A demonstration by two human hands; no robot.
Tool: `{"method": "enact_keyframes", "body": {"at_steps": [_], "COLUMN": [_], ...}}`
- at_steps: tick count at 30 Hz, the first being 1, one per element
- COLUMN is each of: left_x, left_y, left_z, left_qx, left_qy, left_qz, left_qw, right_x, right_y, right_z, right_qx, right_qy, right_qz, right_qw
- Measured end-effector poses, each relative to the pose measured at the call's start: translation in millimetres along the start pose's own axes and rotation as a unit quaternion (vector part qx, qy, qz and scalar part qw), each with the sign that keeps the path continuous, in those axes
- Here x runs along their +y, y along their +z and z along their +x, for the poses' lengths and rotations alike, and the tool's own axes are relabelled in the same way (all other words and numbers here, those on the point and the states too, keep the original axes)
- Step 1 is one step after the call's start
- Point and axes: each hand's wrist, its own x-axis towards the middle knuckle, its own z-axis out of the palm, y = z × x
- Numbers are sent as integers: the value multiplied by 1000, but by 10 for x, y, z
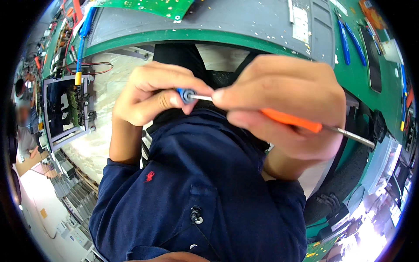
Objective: The person holds a small blue cylindrical component and uses a screwdriver to pry and manipulate parts within its opening.
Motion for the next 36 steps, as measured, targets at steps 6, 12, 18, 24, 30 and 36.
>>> {"method": "enact_keyframes", "body": {"at_steps": [6, 12, 18, 24, 30, 36], "left_x": [91, 74, 84, 45, -349, -1104], "left_y": [-72, 76, 64, -188, 252, 994], "left_z": [20, 37, 22, -77, 89, 324], "left_qx": [0, 19, 39, 128, 47, -31], "left_qy": [-42, -134, -151, -182, -109, -52], "left_qz": [91, 73, 162, 195, 303, 343], "left_qw": [995, 988, 974, 955, 946, 937], "right_x": [79, 48, -6, -281, -297, -321], "right_y": [-14, -84, -207, -477, -384, -656], "right_z": [48, -18, -190, -382, -575, -755], "right_qx": [-23, -47, -57, 3, 156, 128], "right_qy": [28, 63, 50, 72, 108, 82], "right_qz": [-14, -41, -73, -171, -241, -273], "right_qw": [999, 996, 994, 983, 952, 950]}}
